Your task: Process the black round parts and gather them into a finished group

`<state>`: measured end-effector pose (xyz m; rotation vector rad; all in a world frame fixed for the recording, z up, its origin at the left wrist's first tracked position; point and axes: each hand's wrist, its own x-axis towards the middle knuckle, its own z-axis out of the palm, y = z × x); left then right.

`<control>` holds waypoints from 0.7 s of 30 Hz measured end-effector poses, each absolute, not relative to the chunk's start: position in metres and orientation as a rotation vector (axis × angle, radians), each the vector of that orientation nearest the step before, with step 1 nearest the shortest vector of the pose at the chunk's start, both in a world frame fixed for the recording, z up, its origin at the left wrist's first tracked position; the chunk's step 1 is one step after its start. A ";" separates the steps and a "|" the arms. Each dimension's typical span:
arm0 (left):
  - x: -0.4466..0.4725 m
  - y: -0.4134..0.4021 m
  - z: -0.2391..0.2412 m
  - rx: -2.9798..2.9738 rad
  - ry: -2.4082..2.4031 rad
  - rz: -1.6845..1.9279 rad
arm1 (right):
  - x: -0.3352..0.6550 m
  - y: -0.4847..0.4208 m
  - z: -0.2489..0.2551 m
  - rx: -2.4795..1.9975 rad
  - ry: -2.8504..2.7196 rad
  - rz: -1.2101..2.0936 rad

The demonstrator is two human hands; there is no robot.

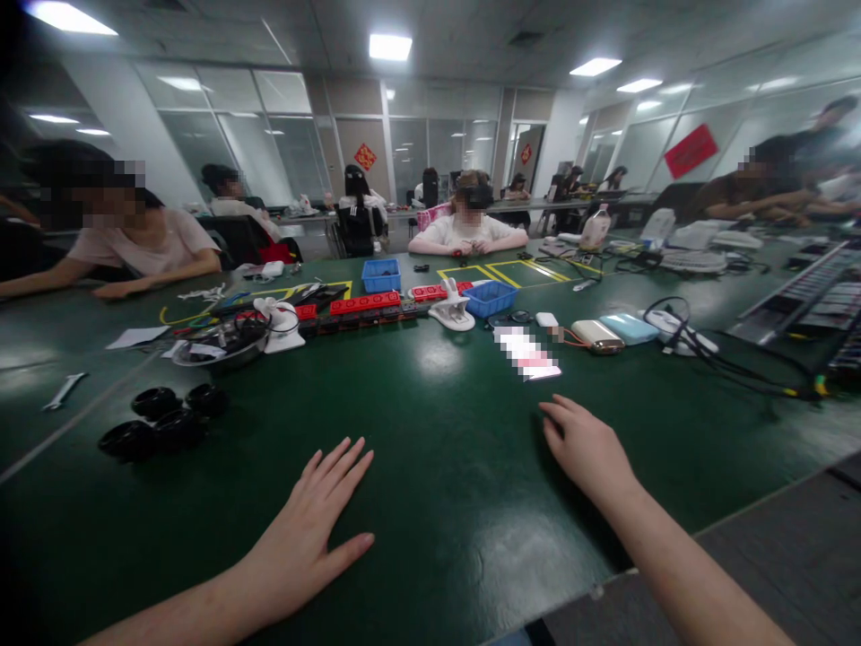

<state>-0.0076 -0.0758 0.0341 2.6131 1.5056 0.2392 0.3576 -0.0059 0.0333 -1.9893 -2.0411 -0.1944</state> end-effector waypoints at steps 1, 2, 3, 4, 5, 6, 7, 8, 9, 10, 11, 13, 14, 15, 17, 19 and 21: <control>-0.008 -0.076 0.034 2.620 1.504 0.245 | 0.347 -0.004 0.036 -1.993 -2.070 -0.185; -0.008 -0.076 0.033 2.627 1.506 0.250 | 0.337 -0.002 0.039 -1.992 -2.098 -0.177; -0.008 -0.076 0.033 2.634 1.512 0.254 | 0.327 0.001 0.041 -1.987 -2.127 -0.169; -0.008 -0.076 0.033 2.640 1.524 0.258 | 0.317 0.004 0.044 -1.982 -2.153 -0.163; -0.008 -0.076 0.034 2.644 1.539 0.259 | 0.307 0.008 0.046 -1.973 -2.180 -0.155; -0.008 -0.076 0.034 2.646 1.560 0.261 | 0.297 0.012 0.048 -1.963 -2.204 -0.148; -0.007 -0.076 0.035 2.646 1.578 0.262 | 0.287 0.016 0.049 -1.943 -2.232 -0.139; -0.007 -0.077 0.035 2.644 1.591 0.264 | 0.277 0.020 0.050 -1.920 -2.258 -0.132; -0.007 -0.077 0.036 2.641 1.602 0.270 | 0.266 0.024 0.050 -1.895 -2.283 -0.124; -0.006 -0.077 0.037 2.638 1.609 0.280 | 0.255 0.028 0.050 -1.862 -2.309 -0.116; -0.006 -0.078 0.037 2.635 1.615 0.288 | 0.244 0.031 0.049 -1.826 -2.335 -0.108; -0.006 -0.079 0.038 2.625 1.634 0.304 | 0.222 0.037 0.049 -1.744 -2.389 -0.085; -0.006 -0.080 0.038 2.620 1.650 0.315 | 0.212 0.039 0.048 -1.699 -2.415 -0.072; -0.007 -0.081 0.038 2.616 1.666 0.325 | 0.203 0.040 0.048 -1.659 -2.435 -0.060; -0.008 -0.081 0.039 2.609 1.695 0.346 | 0.187 0.041 0.048 -1.580 -2.475 -0.030; -0.008 -0.080 0.041 2.586 1.727 0.350 | 0.175 0.041 0.049 -1.502 -2.512 0.004; -0.007 -0.077 0.044 2.513 1.774 0.311 | 0.166 0.038 0.050 -1.424 -2.542 0.036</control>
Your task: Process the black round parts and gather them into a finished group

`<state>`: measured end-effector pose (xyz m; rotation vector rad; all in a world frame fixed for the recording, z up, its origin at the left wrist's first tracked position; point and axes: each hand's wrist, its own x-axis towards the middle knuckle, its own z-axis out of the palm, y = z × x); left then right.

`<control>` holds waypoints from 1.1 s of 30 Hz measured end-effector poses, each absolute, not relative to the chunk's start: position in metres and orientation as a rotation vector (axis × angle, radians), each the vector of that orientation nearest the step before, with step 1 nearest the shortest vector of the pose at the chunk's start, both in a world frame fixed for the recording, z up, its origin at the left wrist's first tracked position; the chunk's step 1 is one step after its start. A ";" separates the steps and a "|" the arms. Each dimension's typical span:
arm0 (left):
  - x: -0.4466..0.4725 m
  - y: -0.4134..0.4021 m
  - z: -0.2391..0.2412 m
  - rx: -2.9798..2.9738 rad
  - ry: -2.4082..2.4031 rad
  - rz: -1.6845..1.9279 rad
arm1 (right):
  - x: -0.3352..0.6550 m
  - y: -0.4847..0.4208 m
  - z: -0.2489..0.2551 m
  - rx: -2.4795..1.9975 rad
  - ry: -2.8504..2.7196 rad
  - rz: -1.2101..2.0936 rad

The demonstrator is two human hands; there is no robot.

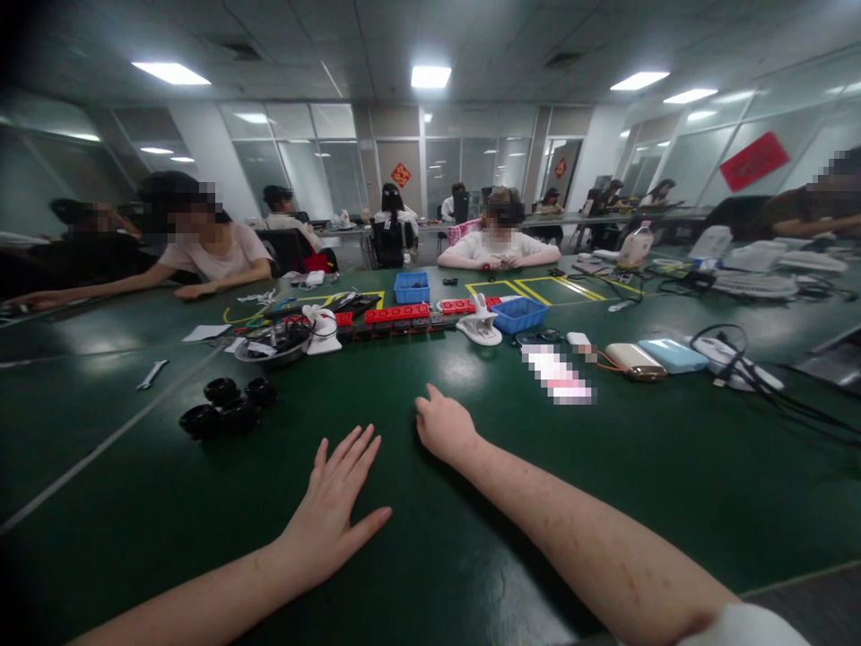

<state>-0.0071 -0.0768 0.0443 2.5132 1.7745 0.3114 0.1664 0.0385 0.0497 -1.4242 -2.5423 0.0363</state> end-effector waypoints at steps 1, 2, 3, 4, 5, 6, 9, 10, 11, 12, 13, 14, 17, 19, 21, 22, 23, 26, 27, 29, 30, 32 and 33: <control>-0.006 -0.074 0.047 2.456 1.806 0.276 | 0.163 0.037 0.050 -1.385 -2.554 0.052; -0.004 -0.071 0.049 2.396 1.840 0.241 | 0.161 0.035 0.051 -1.346 -2.564 0.067; -0.003 -0.068 0.052 2.342 1.869 0.208 | 0.159 0.032 0.052 -1.306 -2.573 0.084; -0.001 -0.065 0.054 2.300 1.890 0.182 | 0.157 0.029 0.053 -1.267 -2.582 0.101; 0.000 -0.062 0.056 2.273 1.899 0.162 | 0.156 0.026 0.054 -1.229 -2.592 0.120; 0.001 -0.059 0.058 2.260 1.891 0.148 | 0.155 0.023 0.054 -1.192 -2.603 0.141; 0.003 -0.054 0.062 2.252 1.819 0.123 | 0.155 0.011 0.057 -1.088 -2.636 0.209; 0.004 -0.053 0.062 2.254 1.796 0.123 | 0.155 0.006 0.058 -1.053 -2.645 0.231; 0.005 -0.053 0.061 2.258 1.778 0.130 | 0.156 0.002 0.059 -1.016 -2.655 0.255; 0.005 -0.053 0.060 2.264 1.767 0.143 | 0.157 -0.003 0.060 -0.975 -2.665 0.279; 0.007 -0.052 0.059 2.271 1.758 0.158 | 0.159 -0.008 0.062 -0.931 -2.676 0.301; 0.008 -0.052 0.056 2.281 1.751 0.176 | 0.161 -0.012 0.063 -0.884 -2.686 0.326; 0.013 -0.051 0.047 2.325 1.725 0.239 | 0.165 -0.024 0.065 -0.750 -2.713 0.386; 0.015 -0.050 0.040 2.355 1.708 0.284 | 0.168 -0.029 0.066 -0.682 -2.703 0.433; 0.016 -0.050 0.031 2.370 1.706 0.325 | 0.169 -0.032 0.066 -0.612 -2.637 0.505; 0.016 -0.050 0.027 2.372 1.712 0.349 | 0.169 -0.033 0.066 -0.594 -2.602 0.535; 0.015 -0.050 0.023 2.373 1.716 0.388 | 0.169 -0.033 0.066 -0.593 -2.575 0.555; 0.013 -0.048 0.015 2.377 1.665 0.544 | 0.169 -0.031 0.065 -0.668 -2.583 0.542; 0.012 -0.048 0.014 2.374 1.631 0.588 | 0.168 -0.031 0.064 -0.686 -2.600 0.528; 0.011 -0.047 0.017 2.359 1.558 0.610 | 0.168 -0.028 0.061 -0.696 -2.622 0.500; 0.011 -0.046 0.019 2.347 1.520 0.592 | 0.167 -0.027 0.059 -0.689 -2.627 0.489; 0.011 -0.045 0.024 2.316 1.445 0.535 | 0.166 -0.024 0.054 -0.656 -2.625 0.468; 0.011 -0.044 0.026 2.300 1.410 0.506 | 0.166 -0.022 0.052 -0.635 -2.618 0.456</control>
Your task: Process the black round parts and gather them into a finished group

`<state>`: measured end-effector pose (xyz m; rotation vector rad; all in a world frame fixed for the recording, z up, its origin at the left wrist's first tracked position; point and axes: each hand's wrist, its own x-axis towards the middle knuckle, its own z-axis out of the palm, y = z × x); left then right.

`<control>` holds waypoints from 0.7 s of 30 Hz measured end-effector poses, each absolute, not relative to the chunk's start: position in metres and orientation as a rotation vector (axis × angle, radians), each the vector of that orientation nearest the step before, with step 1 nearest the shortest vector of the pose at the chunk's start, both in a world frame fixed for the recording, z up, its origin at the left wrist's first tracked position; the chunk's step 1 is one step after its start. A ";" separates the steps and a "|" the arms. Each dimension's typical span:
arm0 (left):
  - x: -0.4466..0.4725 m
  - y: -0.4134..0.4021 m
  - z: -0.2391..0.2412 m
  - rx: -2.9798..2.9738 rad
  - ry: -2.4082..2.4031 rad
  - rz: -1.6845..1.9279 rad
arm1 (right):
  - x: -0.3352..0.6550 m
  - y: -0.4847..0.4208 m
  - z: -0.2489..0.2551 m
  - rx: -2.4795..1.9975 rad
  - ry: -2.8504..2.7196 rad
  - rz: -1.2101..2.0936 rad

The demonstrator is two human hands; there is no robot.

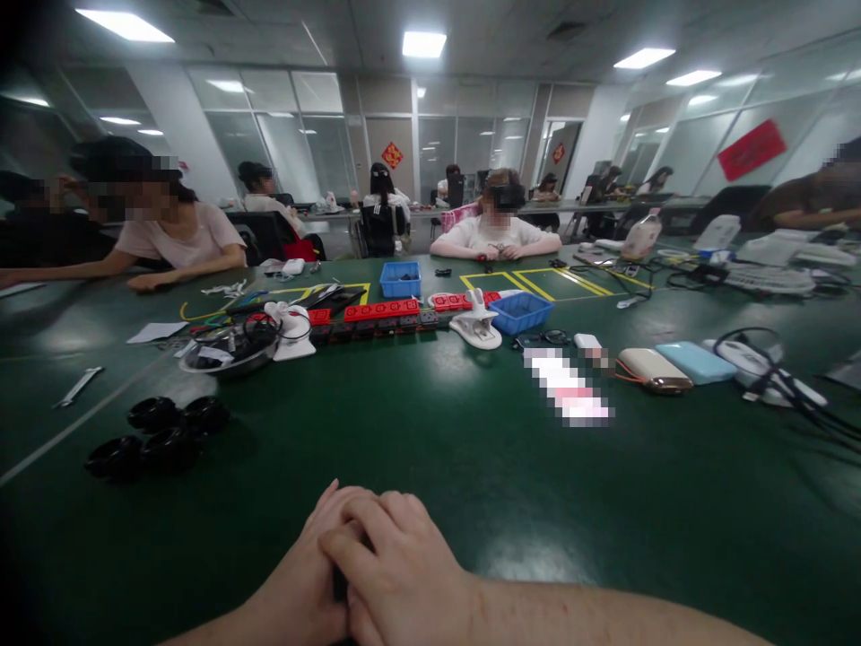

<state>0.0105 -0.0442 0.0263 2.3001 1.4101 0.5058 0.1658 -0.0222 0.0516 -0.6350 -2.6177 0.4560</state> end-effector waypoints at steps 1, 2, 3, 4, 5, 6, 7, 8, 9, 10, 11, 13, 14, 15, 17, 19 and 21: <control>0.010 -0.043 0.027 2.286 1.383 0.480 | 0.166 -0.021 0.049 -0.612 -2.608 0.445; 0.009 -0.043 0.027 2.274 1.367 0.458 | 0.165 -0.020 0.047 -0.591 -2.594 0.435; 0.009 -0.042 0.027 2.265 1.359 0.445 | 0.165 -0.019 0.044 -0.573 -2.580 0.432; 0.007 -0.041 0.025 2.262 1.350 0.434 | 0.165 -0.018 0.040 -0.553 -2.563 0.433; 0.006 -0.040 0.023 2.264 1.337 0.427 | 0.165 -0.017 0.037 -0.534 -2.544 0.437; 0.004 -0.039 0.020 2.268 1.324 0.426 | 0.165 -0.017 0.033 -0.514 -2.526 0.442; 0.003 -0.038 0.018 2.273 1.305 0.427 | 0.164 -0.016 0.029 -0.501 -2.509 0.448; 0.001 -0.037 0.016 2.278 1.285 0.433 | 0.164 -0.016 0.025 -0.491 -2.489 0.451; 0.000 -0.037 0.014 2.280 1.269 0.435 | 0.163 -0.016 0.022 -0.485 -2.471 0.452; -0.001 -0.036 0.013 2.281 1.261 0.440 | 0.163 -0.015 0.019 -0.483 -2.451 0.450; -0.001 -0.036 0.013 2.282 1.257 0.444 | 0.162 -0.015 0.018 -0.479 -2.440 0.451; -0.001 -0.036 0.013 2.287 1.255 0.452 | 0.163 -0.014 0.018 -0.461 -2.419 0.462; 0.000 -0.036 0.013 2.287 1.256 0.462 | 0.163 -0.014 0.020 -0.447 -2.406 0.477; 0.001 -0.037 0.014 2.283 1.257 0.475 | 0.164 -0.013 0.022 -0.437 -2.390 0.498; 0.003 -0.038 0.016 2.267 1.258 0.513 | 0.168 -0.013 0.028 -0.417 -2.352 0.553; 0.006 -0.039 0.019 2.244 1.257 0.532 | 0.171 -0.013 0.035 -0.434 -2.355 0.606; 0.008 -0.040 0.023 2.222 1.250 0.538 | 0.173 -0.015 0.040 -0.463 -2.402 0.640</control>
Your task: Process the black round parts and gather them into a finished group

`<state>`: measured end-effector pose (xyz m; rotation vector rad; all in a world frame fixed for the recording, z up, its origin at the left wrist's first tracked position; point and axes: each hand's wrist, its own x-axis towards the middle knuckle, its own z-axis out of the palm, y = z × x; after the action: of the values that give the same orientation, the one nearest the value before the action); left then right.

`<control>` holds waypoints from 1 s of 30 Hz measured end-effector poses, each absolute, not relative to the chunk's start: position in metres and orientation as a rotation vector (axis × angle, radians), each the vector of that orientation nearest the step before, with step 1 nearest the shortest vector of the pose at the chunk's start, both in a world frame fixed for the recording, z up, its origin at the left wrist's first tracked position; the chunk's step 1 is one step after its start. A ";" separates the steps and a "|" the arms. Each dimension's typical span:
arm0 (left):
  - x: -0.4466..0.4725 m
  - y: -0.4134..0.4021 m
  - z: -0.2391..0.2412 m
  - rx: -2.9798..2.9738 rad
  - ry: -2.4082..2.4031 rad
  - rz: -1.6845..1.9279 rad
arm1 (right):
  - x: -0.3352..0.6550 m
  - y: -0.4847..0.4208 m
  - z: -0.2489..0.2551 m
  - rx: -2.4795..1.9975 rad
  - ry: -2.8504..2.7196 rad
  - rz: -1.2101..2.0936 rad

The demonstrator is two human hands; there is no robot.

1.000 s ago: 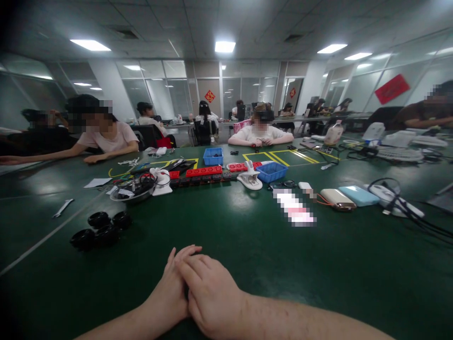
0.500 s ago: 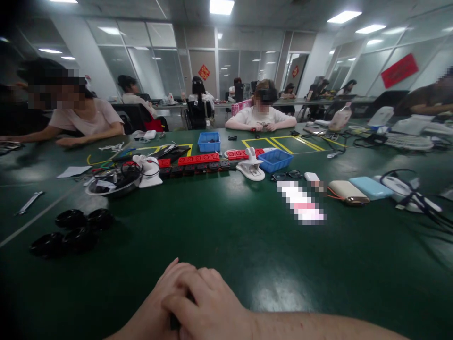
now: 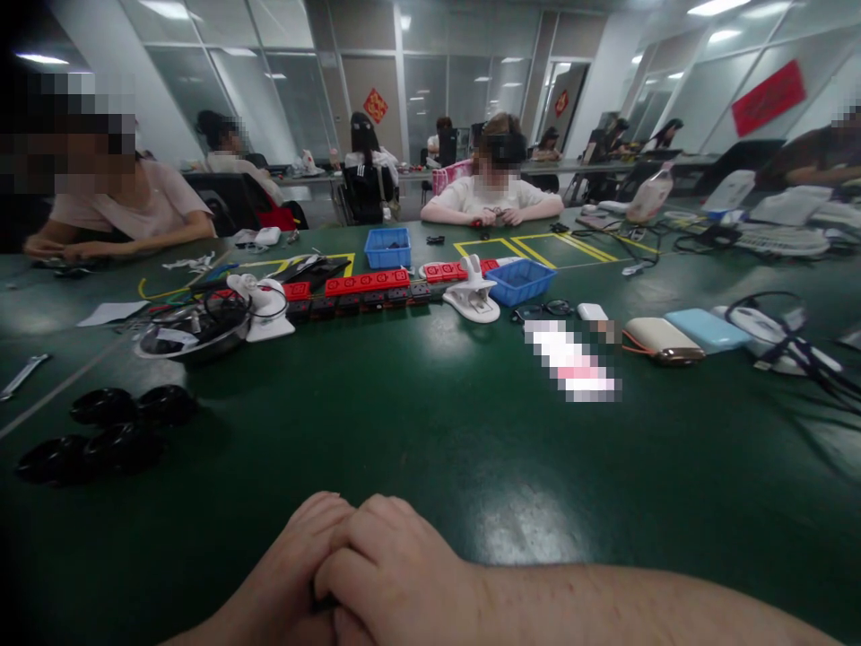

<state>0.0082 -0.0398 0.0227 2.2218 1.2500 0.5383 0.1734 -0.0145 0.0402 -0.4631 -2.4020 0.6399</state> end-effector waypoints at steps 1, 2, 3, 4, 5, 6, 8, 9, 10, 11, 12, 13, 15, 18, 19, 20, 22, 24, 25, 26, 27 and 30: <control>0.009 -0.040 0.024 2.213 1.243 0.541 | 0.174 -0.015 0.042 -0.477 -2.421 0.650; 0.009 -0.040 0.025 2.207 1.238 0.551 | 0.175 -0.016 0.044 -0.486 -2.433 0.654; 0.010 -0.040 0.026 2.206 1.237 0.566 | 0.175 -0.017 0.045 -0.491 -2.438 0.657; 0.010 -0.041 0.026 2.207 1.235 0.575 | 0.175 -0.017 0.046 -0.493 -2.439 0.659; 0.010 -0.041 0.026 2.209 1.235 0.580 | 0.175 -0.017 0.047 -0.491 -2.437 0.660; 0.010 -0.041 0.026 2.210 1.239 0.585 | 0.174 -0.018 0.047 -0.488 -2.438 0.663; 0.010 -0.042 0.025 2.214 1.241 0.580 | 0.173 -0.017 0.048 -0.492 -2.445 0.665; 0.010 -0.042 0.025 2.216 1.239 0.569 | 0.173 -0.017 0.048 -0.495 -2.448 0.663; 0.010 -0.042 0.025 2.218 1.239 0.558 | 0.172 -0.017 0.047 -0.495 -2.451 0.662; 0.010 -0.043 0.025 2.218 1.241 0.546 | 0.172 -0.017 0.047 -0.493 -2.452 0.665; 0.010 -0.043 0.025 2.218 1.241 0.529 | 0.172 -0.016 0.046 -0.492 -2.452 0.672; 0.010 -0.043 0.025 2.216 1.240 0.511 | 0.172 -0.016 0.046 -0.490 -2.450 0.684; 0.009 -0.042 0.026 2.204 1.243 0.476 | 0.173 -0.017 0.046 -0.496 -2.436 0.717; 0.008 -0.043 0.027 2.189 1.245 0.436 | 0.174 -0.018 0.047 -0.483 -2.396 0.757; 0.007 -0.043 0.028 2.192 1.246 0.434 | 0.175 -0.018 0.048 -0.476 -2.382 0.764; 0.007 -0.044 0.028 2.200 1.246 0.436 | 0.175 -0.019 0.049 -0.473 -2.372 0.768; 0.007 -0.045 0.027 2.219 1.240 0.444 | 0.176 -0.019 0.050 -0.481 -2.350 0.771; 0.007 -0.045 0.026 2.234 1.239 0.450 | 0.176 -0.019 0.050 -0.490 -2.334 0.766; 0.007 -0.045 0.025 2.243 1.238 0.458 | 0.176 -0.019 0.049 -0.487 -2.331 0.761; 0.006 -0.045 0.024 2.252 1.231 0.466 | 0.175 -0.019 0.048 -0.486 -2.330 0.755; 0.006 -0.045 0.024 2.259 1.224 0.476 | 0.175 -0.020 0.047 -0.488 -2.326 0.744; 0.005 -0.044 0.022 2.268 1.212 0.498 | 0.174 -0.021 0.043 -0.515 -2.291 0.688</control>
<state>0.0053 -0.0445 0.0217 2.2679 1.2125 0.4983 0.1737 -0.0211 0.0428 -0.5153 -2.2914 0.6881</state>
